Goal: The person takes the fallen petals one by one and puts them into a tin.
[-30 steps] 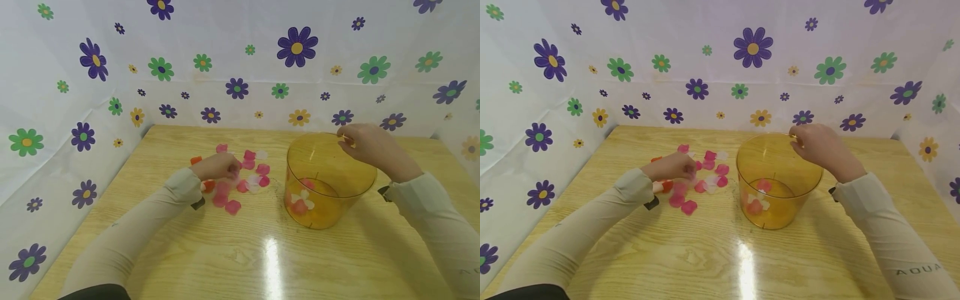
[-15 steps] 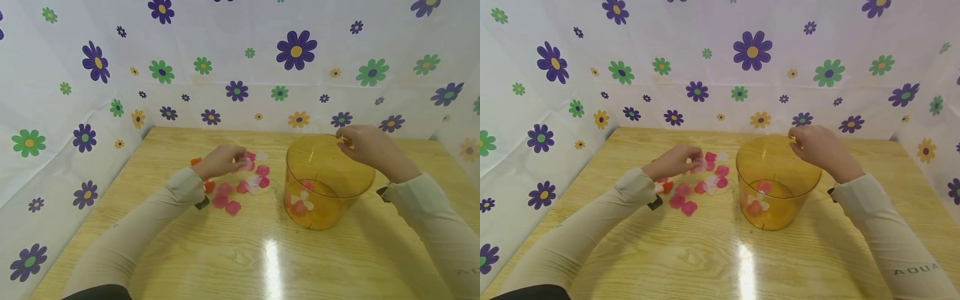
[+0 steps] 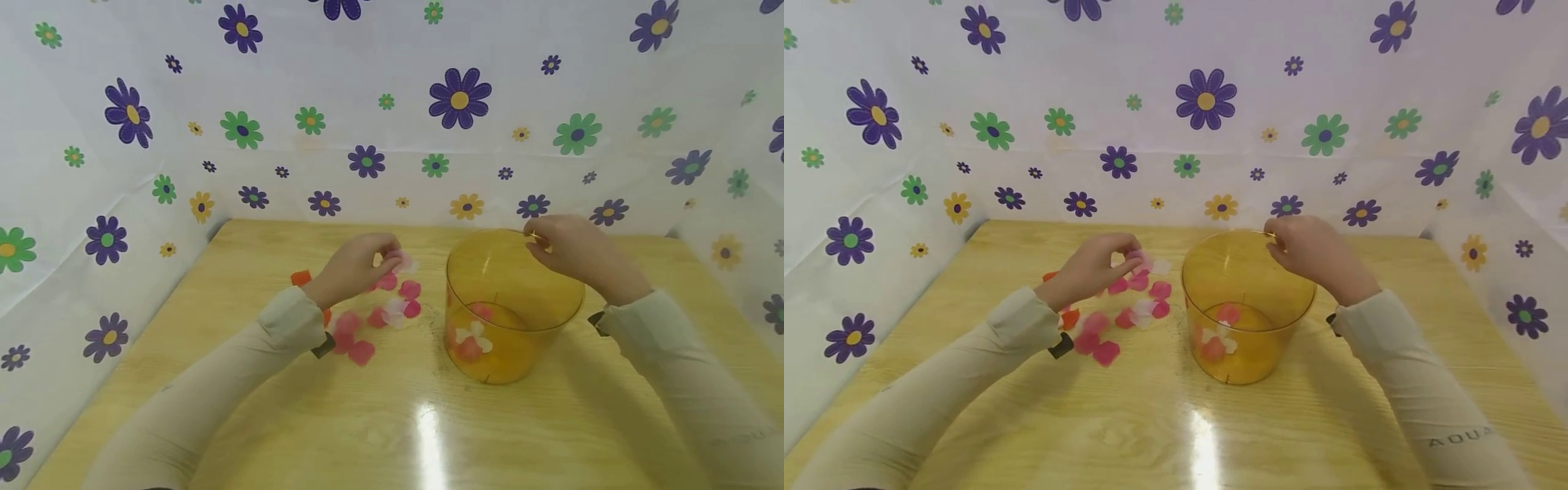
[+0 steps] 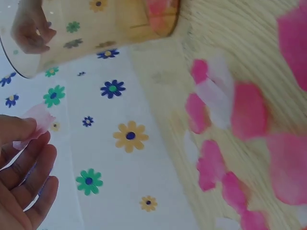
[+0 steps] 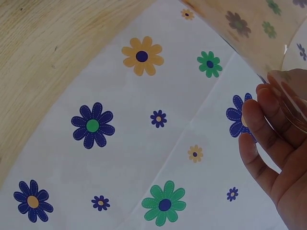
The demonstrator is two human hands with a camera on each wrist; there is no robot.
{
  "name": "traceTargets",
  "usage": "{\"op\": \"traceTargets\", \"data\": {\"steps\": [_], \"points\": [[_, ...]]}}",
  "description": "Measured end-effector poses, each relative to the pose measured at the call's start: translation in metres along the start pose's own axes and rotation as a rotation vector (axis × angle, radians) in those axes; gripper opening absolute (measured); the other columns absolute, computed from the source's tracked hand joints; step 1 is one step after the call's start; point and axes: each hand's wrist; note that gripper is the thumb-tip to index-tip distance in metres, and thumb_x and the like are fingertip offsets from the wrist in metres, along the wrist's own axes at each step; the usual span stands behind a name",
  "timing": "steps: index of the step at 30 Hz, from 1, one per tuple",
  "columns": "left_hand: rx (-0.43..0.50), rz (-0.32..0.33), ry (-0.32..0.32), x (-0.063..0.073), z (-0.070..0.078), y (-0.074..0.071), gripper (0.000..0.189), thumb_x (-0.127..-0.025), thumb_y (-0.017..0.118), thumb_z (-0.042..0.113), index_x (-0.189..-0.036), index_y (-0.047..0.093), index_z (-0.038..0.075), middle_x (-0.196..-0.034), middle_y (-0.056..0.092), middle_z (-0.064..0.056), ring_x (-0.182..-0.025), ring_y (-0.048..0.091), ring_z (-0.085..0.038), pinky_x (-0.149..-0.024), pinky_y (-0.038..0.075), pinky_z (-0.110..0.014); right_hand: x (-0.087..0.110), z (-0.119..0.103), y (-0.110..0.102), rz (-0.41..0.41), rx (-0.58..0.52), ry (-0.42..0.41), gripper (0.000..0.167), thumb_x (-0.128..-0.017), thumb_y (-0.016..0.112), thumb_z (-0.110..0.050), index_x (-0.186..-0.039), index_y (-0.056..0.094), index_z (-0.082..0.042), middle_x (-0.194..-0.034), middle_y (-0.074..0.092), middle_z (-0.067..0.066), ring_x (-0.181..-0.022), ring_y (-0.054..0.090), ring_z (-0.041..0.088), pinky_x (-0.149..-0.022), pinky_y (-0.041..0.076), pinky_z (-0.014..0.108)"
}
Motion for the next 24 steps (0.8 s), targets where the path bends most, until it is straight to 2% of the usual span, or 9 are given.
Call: {"op": "traceTargets", "data": {"steps": [5, 9, 16, 24], "points": [[0.016, 0.058, 0.049, -0.003, 0.017, -0.002, 0.007, -0.089, 0.064, 0.02, -0.091, 0.064, 0.014, -0.083, 0.065, 0.003, -0.079, 0.059, -0.011, -0.076, 0.052, -0.029, -0.001, 0.0, 0.003, 0.012, -0.004, -0.011, 0.014, -0.082, 0.067, -0.004, -0.096, 0.064, -0.001, -0.087, 0.071, 0.015, -0.073, 0.068, 0.027, -0.07, 0.056, 0.042], [0.047, 0.07, 0.091, -0.007, 0.034, 0.0, 0.007, -0.089, 0.065, 0.02, -0.09, 0.064, 0.013, -0.082, 0.066, 0.002, -0.078, 0.058, -0.01, -0.077, 0.051, -0.026, 0.001, 0.002, 0.004, 0.016, 0.001, -0.008, 0.013, -0.082, 0.067, -0.005, -0.095, 0.065, -0.001, -0.087, 0.071, 0.015, -0.073, 0.068, 0.027, -0.07, 0.056, 0.041], [0.052, 0.035, 0.128, -0.009, 0.061, 0.004, 0.011, -0.088, 0.066, 0.025, -0.09, 0.065, 0.014, -0.081, 0.065, 0.006, -0.075, 0.056, -0.007, -0.075, 0.049, -0.022, 0.003, -0.001, 0.008, 0.017, 0.001, -0.016, 0.013, -0.083, 0.067, -0.005, -0.095, 0.065, -0.001, -0.087, 0.071, 0.015, -0.072, 0.068, 0.027, -0.069, 0.056, 0.041], [0.021, 0.015, 0.174, -0.022, 0.082, 0.005, 0.009, -0.089, 0.065, 0.024, -0.091, 0.064, 0.016, -0.084, 0.066, 0.006, -0.078, 0.057, -0.006, -0.079, 0.049, -0.022, 0.001, 0.001, 0.004, 0.025, 0.02, -0.006, 0.013, -0.083, 0.067, -0.005, -0.095, 0.064, -0.001, -0.086, 0.071, 0.015, -0.072, 0.068, 0.027, -0.07, 0.056, 0.042]]}}
Point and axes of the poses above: each hand's wrist, its own x-axis away from the middle knuckle, its own y-axis out of the palm, z = x × y
